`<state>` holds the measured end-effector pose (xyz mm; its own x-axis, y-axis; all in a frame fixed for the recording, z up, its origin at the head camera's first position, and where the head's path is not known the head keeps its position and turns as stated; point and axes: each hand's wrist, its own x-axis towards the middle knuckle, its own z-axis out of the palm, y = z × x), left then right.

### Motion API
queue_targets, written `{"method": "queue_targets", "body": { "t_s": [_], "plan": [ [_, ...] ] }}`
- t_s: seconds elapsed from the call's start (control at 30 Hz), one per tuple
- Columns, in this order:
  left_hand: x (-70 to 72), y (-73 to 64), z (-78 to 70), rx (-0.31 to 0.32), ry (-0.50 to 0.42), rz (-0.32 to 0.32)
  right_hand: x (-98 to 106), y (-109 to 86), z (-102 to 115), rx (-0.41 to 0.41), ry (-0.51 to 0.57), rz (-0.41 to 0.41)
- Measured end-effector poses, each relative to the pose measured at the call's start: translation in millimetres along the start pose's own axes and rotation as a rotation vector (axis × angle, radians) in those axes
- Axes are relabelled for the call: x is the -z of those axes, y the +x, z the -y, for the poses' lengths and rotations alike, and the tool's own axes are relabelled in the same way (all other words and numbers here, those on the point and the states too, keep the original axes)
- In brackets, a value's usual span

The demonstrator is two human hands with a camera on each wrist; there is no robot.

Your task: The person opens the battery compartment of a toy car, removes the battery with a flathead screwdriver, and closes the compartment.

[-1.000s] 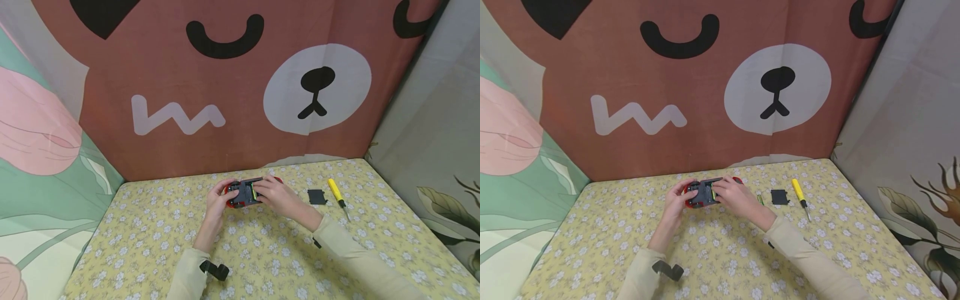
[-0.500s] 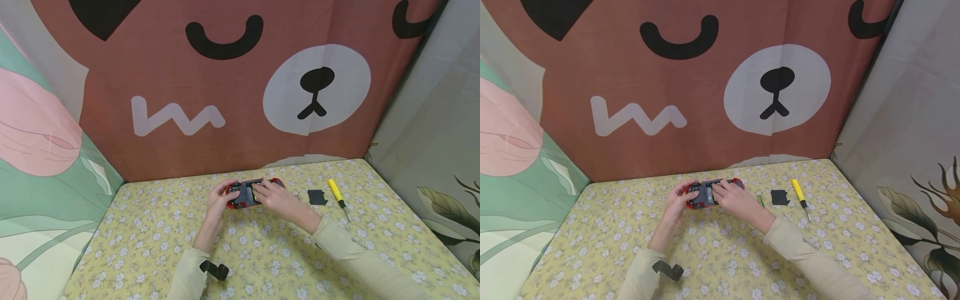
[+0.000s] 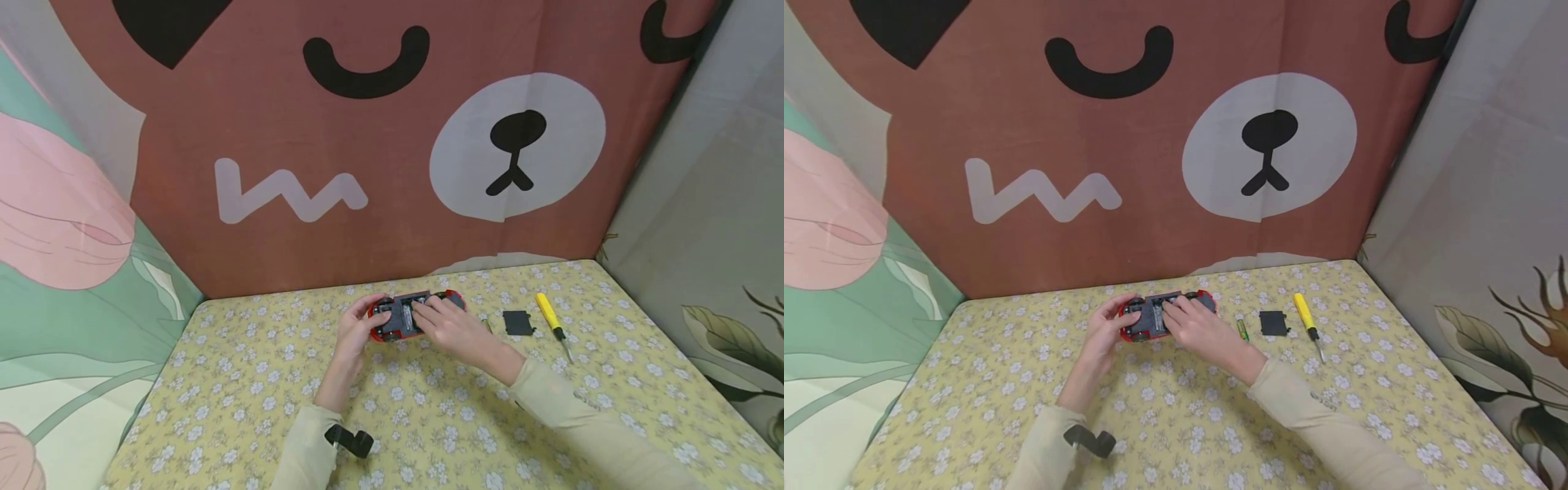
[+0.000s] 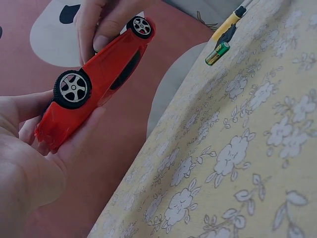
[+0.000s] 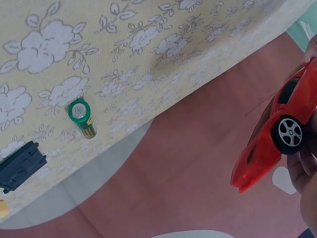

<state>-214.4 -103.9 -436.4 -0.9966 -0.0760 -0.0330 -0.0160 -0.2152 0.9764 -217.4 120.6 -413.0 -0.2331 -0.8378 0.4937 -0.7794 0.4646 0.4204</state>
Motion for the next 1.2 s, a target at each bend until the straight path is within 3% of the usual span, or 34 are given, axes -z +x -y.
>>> {"method": "queue_targets", "body": {
  "t_s": [1.0,1.2],
  "plan": [
    [0.4,0.7,0.3,-0.012,-0.039,0.028,-1.9,0.0,1.1,-0.118,0.231,-0.135],
    [0.3,-0.4,0.3,0.008,-0.046,0.016,-1.5,1.7,2.9,-0.143,0.288,-0.202]
  ]
}}
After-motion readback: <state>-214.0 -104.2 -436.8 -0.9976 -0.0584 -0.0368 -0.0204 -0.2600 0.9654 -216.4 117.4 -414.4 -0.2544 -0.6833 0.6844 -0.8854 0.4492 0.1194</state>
